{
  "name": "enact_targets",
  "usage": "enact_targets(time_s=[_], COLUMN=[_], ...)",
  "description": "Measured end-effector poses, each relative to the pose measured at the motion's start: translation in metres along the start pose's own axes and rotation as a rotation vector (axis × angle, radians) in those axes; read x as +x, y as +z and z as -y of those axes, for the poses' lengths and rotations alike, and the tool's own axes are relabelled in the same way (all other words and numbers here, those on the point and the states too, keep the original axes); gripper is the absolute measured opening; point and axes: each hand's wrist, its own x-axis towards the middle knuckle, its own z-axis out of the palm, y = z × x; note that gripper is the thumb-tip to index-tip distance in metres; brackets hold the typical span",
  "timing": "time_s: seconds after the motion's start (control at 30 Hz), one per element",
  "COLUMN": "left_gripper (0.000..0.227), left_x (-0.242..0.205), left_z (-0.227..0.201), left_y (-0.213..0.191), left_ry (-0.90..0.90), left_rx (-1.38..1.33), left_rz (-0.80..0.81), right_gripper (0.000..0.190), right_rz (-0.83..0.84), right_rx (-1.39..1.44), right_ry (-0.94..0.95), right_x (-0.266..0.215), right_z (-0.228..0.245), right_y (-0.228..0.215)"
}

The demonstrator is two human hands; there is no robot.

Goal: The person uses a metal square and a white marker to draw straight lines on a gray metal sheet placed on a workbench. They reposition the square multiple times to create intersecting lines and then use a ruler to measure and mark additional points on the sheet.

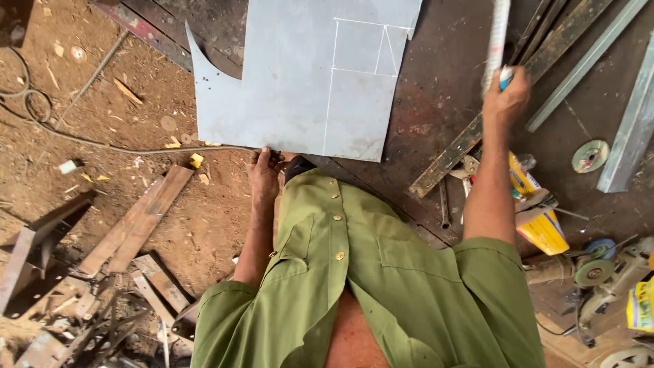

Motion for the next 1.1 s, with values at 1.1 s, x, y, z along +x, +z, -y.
enact_targets(time_s=[1.1], left_gripper=[0.063], left_x=[0.087], left_z=[0.031], left_y=[0.089], left_ry=[0.970], left_rx=[1.804], left_rz=[-0.256], right_gripper=[0.022], right_rz=[-0.302], right_rx=[-0.322], right_ry=[-0.483], right_x=[-0.019], right_z=[-0.022], right_y=[0.023])
